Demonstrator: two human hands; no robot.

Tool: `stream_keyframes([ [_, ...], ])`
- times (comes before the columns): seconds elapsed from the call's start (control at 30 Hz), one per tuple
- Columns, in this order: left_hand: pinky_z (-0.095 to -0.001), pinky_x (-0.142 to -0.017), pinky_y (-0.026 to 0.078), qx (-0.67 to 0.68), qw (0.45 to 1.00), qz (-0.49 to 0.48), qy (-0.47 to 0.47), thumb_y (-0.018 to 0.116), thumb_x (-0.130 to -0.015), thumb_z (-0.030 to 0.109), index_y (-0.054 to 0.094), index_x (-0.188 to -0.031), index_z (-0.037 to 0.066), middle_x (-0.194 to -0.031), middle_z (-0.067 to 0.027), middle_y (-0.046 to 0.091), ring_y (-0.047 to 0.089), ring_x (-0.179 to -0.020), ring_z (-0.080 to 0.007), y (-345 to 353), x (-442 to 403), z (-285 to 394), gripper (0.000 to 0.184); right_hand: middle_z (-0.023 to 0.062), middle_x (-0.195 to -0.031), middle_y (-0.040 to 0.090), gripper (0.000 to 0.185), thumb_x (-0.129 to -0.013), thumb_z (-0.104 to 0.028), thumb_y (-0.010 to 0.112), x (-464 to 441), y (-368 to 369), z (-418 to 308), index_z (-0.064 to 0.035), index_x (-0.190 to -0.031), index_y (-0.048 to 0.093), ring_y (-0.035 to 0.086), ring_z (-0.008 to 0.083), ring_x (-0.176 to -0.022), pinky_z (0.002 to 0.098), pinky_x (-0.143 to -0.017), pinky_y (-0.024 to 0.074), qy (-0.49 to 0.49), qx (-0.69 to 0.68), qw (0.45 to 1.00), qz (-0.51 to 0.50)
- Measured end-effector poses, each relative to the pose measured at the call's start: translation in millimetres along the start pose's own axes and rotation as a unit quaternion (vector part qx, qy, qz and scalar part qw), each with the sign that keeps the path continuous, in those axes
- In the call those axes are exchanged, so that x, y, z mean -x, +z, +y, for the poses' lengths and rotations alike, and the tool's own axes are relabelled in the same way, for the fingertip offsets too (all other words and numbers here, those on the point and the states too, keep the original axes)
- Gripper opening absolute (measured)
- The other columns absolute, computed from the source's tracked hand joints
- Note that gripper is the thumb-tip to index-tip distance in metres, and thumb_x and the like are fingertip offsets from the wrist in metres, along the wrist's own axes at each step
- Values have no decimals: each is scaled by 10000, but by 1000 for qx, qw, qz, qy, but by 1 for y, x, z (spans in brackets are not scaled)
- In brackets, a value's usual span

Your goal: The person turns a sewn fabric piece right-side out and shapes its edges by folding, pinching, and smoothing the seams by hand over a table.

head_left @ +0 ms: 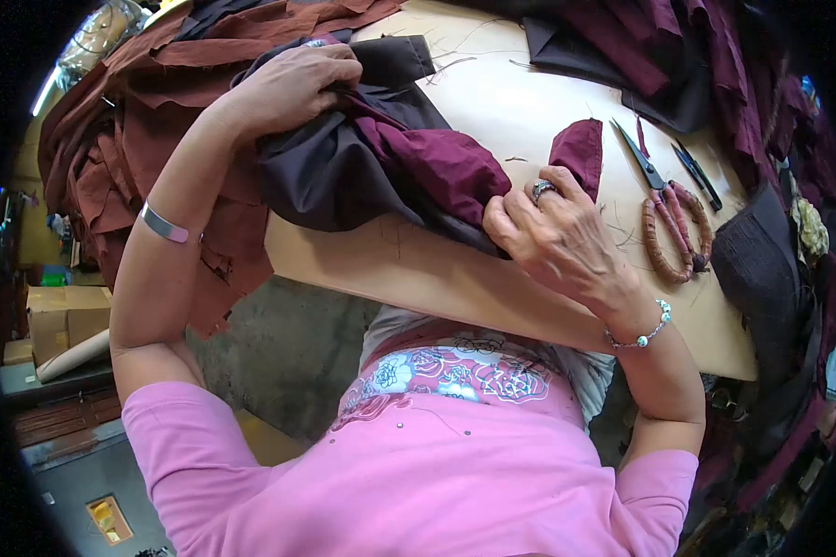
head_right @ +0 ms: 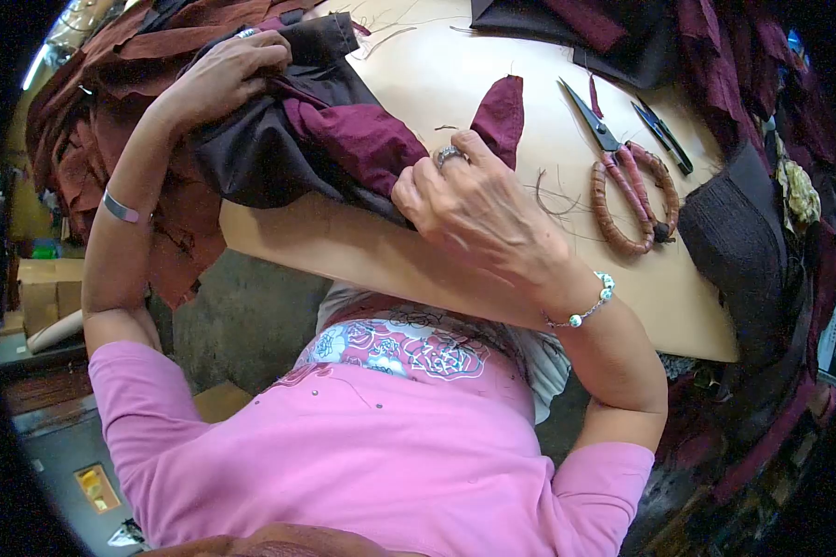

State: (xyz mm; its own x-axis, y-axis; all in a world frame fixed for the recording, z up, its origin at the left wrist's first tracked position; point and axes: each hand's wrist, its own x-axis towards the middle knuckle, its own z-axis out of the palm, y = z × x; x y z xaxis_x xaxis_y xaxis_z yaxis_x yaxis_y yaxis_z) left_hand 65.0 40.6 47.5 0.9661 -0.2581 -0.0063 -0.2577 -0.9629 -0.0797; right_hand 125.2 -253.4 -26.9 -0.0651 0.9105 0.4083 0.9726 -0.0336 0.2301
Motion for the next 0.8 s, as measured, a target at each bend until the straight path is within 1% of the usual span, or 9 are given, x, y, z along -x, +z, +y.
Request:
stream_keyframes([
  [0.07,-337,-757,403,104,992,-69,-33,638,-661,215,547,-855,37,-857,-119,558,529,-857,-268,-7,-1,-9,278,53,-655,523,133,-719,-114,473,0,-1,-1,-41,-816,528,534,158,-601,318,-755,394,7,-3,1000,-4],
  [0.2,-230,-724,370,309,910,-211,-179,618,-742,182,512,-797,30,-806,17,502,458,-770,-87,-26,2,1,193,49,-655,521,136,-721,-118,475,0,1,0,-55,-830,527,541,161,-640,326,-764,393,19,4,999,28],
  [0.33,-185,-727,356,538,824,-93,-153,612,-771,247,531,-874,25,-824,37,494,441,-776,-47,-26,6,0,258,82,-866,546,112,-718,-138,496,-3,-1,0,-74,-796,544,546,177,-729,332,-770,394,46,-8,997,64],
  [0.43,-173,-677,359,457,874,-17,-163,616,-763,248,528,-818,36,-770,45,490,442,-722,-35,-27,1,11,236,86,-1113,484,91,-707,-149,530,-10,-5,5,-88,-758,574,520,189,-851,333,-763,395,61,-10,992,113],
  [0.53,-204,-759,363,246,955,-124,-114,613,-758,222,499,-947,28,-862,11,494,458,-801,-76,-37,-4,7,294,83,-1060,508,169,-719,-157,539,-17,-1,5,-81,-867,570,501,205,-893,325,-762,395,-9,-44,995,93],
  [0.6,-222,-770,366,207,967,-127,-80,614,-754,272,481,-1011,42,-922,-14,488,463,-801,-102,-31,-3,16,370,102,-970,524,402,-761,-229,522,-18,9,-14,-13,-1096,468,501,216,-879,313,-755,386,17,-180,982,51],
  [0.63,-254,-766,380,191,960,-149,-140,614,-746,323,469,-1064,64,-1009,-41,483,467,-807,-142,-27,-5,20,435,112,-955,521,401,-766,-230,510,-18,7,-24,5,-1088,468,500,212,-867,312,-756,379,-7,-170,985,30],
  [0.73,-328,-753,418,46,998,14,40,620,-717,372,490,-1090,111,-1117,-114,472,526,-868,-264,6,-8,35,474,125,-987,505,406,-770,-214,512,-18,2,-31,21,-1097,466,489,219,-899,326,-806,373,-37,-169,985,-27],
  [0.8,-369,-744,431,-21,973,-226,-33,586,-733,298,550,-940,95,-927,-101,535,542,-841,-280,4,-20,50,293,121,-951,515,393,-774,-204,498,-19,1,-30,32,-1088,470,495,215,-879,321,-800,371,-62,-158,985,-25],
])
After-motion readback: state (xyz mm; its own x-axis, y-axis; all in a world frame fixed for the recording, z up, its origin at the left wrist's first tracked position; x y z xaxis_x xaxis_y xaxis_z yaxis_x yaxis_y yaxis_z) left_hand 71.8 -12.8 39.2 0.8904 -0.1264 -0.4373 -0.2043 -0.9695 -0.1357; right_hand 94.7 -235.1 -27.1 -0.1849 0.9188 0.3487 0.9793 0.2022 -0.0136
